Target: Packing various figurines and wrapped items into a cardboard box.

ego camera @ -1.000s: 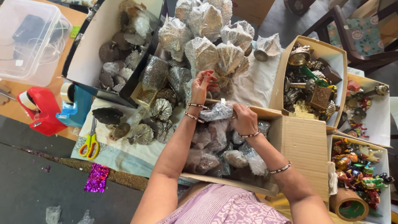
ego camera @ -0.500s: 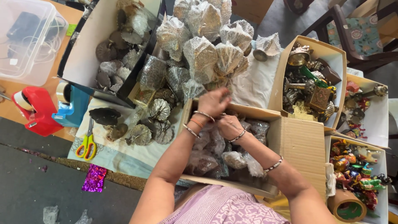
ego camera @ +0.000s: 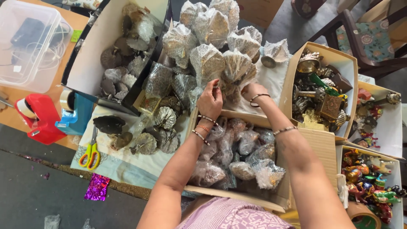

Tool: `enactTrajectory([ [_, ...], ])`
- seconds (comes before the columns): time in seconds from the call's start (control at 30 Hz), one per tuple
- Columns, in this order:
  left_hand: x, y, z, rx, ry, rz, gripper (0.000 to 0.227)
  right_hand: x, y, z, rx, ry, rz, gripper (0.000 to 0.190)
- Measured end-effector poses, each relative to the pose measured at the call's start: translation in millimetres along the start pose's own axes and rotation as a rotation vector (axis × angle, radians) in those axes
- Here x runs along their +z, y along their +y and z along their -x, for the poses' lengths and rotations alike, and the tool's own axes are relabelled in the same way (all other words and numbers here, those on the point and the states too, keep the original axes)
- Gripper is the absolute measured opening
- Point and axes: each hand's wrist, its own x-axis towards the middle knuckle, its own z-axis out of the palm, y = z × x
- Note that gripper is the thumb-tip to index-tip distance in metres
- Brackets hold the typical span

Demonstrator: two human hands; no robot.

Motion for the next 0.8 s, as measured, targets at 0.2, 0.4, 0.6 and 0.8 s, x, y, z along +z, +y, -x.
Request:
enactTrajectory([
  [0.2,-2,0,-5,-0.14,0.029,0.07,0.03,57,9,-59,-0.056,-0.247,0.289,0.065],
  [0.4,-5,4,-5,-0.209,0.025,0.257,0.028,92,17,-75,-0.071,-0.196,0.275,0.047],
  [0.6,-4,1,-3,-0.049,0.024,0.271,0.03,51,12,-50,-0.11,-0.358,0.31,0.049],
  [0.8,-2,-7,-7,-0.121,-0.02,0.275,0.051,-29,-12,5,0.055,-0.398,-0.542,0.054],
])
